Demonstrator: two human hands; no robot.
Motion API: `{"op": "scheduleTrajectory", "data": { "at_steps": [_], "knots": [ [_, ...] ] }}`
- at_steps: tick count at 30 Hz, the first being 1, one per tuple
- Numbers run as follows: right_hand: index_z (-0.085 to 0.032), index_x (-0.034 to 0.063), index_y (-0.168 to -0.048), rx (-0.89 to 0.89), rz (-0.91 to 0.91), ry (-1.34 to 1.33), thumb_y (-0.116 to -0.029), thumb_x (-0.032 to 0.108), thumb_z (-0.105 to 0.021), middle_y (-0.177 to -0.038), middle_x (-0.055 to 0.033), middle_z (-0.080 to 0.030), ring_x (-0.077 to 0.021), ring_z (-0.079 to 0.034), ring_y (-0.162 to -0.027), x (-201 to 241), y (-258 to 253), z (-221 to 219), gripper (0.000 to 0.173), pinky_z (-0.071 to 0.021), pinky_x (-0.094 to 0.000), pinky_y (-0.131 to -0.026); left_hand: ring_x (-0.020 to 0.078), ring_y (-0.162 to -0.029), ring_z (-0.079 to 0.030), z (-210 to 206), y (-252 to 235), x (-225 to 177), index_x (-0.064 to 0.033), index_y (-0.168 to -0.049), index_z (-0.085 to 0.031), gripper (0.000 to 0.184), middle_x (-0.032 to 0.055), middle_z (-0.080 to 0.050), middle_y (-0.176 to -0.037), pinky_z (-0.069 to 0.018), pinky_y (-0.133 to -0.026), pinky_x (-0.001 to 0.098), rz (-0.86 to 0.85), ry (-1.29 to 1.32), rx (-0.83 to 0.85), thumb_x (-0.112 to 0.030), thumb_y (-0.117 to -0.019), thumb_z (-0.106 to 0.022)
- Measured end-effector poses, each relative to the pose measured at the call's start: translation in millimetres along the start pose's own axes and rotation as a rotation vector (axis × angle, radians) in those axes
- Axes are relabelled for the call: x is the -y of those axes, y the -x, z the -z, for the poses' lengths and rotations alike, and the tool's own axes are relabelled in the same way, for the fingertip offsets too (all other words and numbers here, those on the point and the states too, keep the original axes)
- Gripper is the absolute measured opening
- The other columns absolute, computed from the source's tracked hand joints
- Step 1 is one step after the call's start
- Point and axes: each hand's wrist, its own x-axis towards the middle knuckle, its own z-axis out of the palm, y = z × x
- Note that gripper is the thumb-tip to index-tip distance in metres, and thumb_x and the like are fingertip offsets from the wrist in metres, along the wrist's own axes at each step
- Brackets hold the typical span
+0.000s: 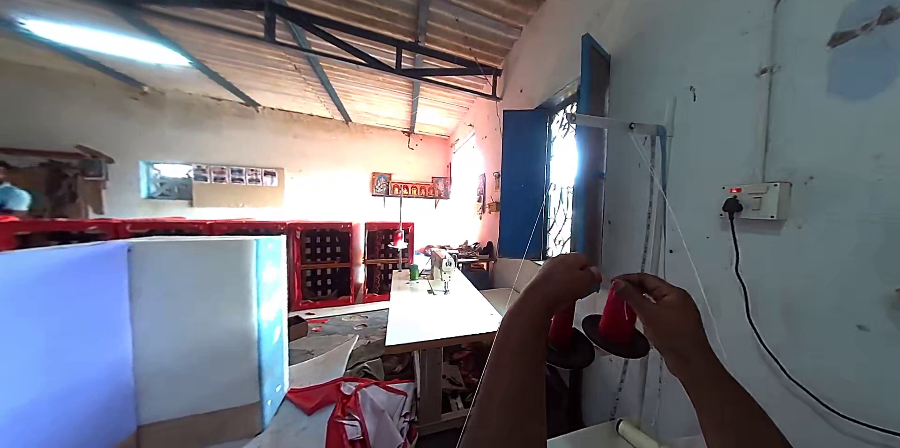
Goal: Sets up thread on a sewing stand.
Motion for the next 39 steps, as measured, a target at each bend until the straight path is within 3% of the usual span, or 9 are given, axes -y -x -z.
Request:
{"op": "scheduleTrajectory", "data": {
  "at_steps": [5, 7, 12, 16, 22, 26, 29, 35, 39],
  "knots": [
    [-0.076, 0.0058, -0.106, 0.009, 0.085, 0.107, -0.1003, 0.023, -0.064, -0.091, -0.0085, -0.073, -0.0263, -0.066, -0.088, -9, 2, -9, 0.022, -0.0447, -0.0621, -0.082, -0.0012, -0.066, -0.048, -6, 5, 5, 0.0017, -0.109, -0.064, 0.02, -0.0009, -0.068, -0.088, -0.0393, -0.063, 0.0179, -0.112, 0.484, -0.126, -0.014, -0.1068, -0.052],
    [-0.078, 0.0074, -0.105, 0.042, 0.146, 0.15, -0.1, 0.024, -0.063, -0.093, -0.0082, -0.074, -0.0284, -0.066, -0.095, -4, 5, -13, 0.022, -0.04, -0.0662, -0.091, 0.0, -0.074, -0.053, -8, 5, 9, 0.0023, -0.115, -0.065, 0.021, 0.0015, -0.07, -0.098, -0.0427, -0.068, 0.0188, -0.115, 0.505, -0.146, -0.012, -0.1062, -0.052],
    [-0.073, 0.0065, -0.103, -0.055, 0.237, 0.174, -0.1005, 0.031, -0.057, -0.091, -0.0073, -0.07, -0.0262, -0.065, -0.09, -5, 1, -10, 0.03, -0.0411, -0.0652, -0.086, 0.0216, -0.106, -0.061, -9, 2, 8, 0.0036, -0.128, -0.063, 0.028, 0.0175, -0.065, -0.125, -0.0478, -0.093, 0.0399, -0.062, 0.165, -0.073, -0.005, -0.1049, -0.049],
    [-0.072, 0.0029, -0.104, -0.15, 0.352, 0.224, -0.1015, 0.023, -0.057, -0.091, -0.0105, -0.07, -0.0287, -0.067, -0.087, -9, 1, -12, 0.025, -0.0442, -0.0647, -0.083, 0.0302, -0.105, -0.065, -15, -8, 8, 0.006, -0.125, -0.064, 0.028, 0.0232, -0.066, -0.12, -0.05, -0.095, 0.0457, -0.177, -0.142, 0.021, -0.006, -0.1002, -0.06],
    [-0.071, 0.0017, -0.105, -0.192, 0.339, 0.241, -0.1031, 0.02, -0.055, -0.09, -0.012, -0.07, -0.0292, -0.067, -0.086, -8, 0, -15, 0.024, -0.0448, -0.0634, -0.082, 0.0333, -0.097, -0.063, -14, -2, 2, 0.0057, -0.12, -0.063, 0.026, 0.0243, -0.066, -0.107, -0.0485, -0.088, 0.0502, -0.202, -0.185, -0.004, -0.005, -0.1053, -0.045],
    [-0.069, 0.0013, -0.108, -0.177, 0.287, 0.208, -0.1048, 0.02, -0.054, -0.09, -0.0115, -0.069, -0.0283, -0.067, -0.087, -8, 1, -15, 0.024, -0.0445, -0.0632, -0.084, 0.0233, -0.075, -0.058, -18, -4, 7, 0.0029, -0.125, -0.062, 0.026, 0.0175, -0.064, -0.091, -0.0494, -0.074, 0.0397, -0.225, -0.135, -0.041, -0.006, -0.1066, -0.045],
    [-0.068, 0.002, -0.11, -0.159, 0.23, 0.168, -0.1046, 0.022, -0.053, -0.09, -0.0104, -0.069, -0.0274, -0.066, -0.086, -9, 1, -15, 0.026, -0.0441, -0.0635, -0.083, 0.0212, -0.077, -0.063, -17, -6, 7, 0.0047, -0.13, -0.054, 0.028, 0.0178, -0.066, -0.096, -0.053, -0.075, 0.0365, -0.148, -0.04, -0.022, -0.01, -0.1074, -0.05],
    [-0.069, 0.0022, -0.108, -0.1, 0.22, 0.196, -0.1042, 0.025, -0.054, -0.088, -0.0099, -0.068, -0.0269, -0.065, -0.084, -7, 2, -14, 0.028, -0.0439, -0.063, -0.083, 0.0144, -0.073, -0.064, -16, -3, 7, 0.0087, -0.115, -0.06, 0.021, 0.016, -0.066, -0.094, -0.0552, -0.073, 0.0299, -0.105, 0.109, -0.059, -0.008, -0.1057, -0.053],
    [-0.066, 0.0054, -0.122, -0.079, 0.203, 0.075, -0.1042, 0.031, -0.051, -0.108, -0.0096, -0.069, -0.0258, -0.066, -0.1, -12, 0, -12, 0.035, -0.0461, -0.0617, -0.087, 0.0145, -0.076, -0.068, -15, -3, 7, 0.0092, -0.115, -0.061, 0.021, 0.0167, -0.069, -0.097, -0.0571, -0.078, 0.0306, -0.098, 0.109, -0.045, -0.008, -0.1042, -0.057]
  ]
}}
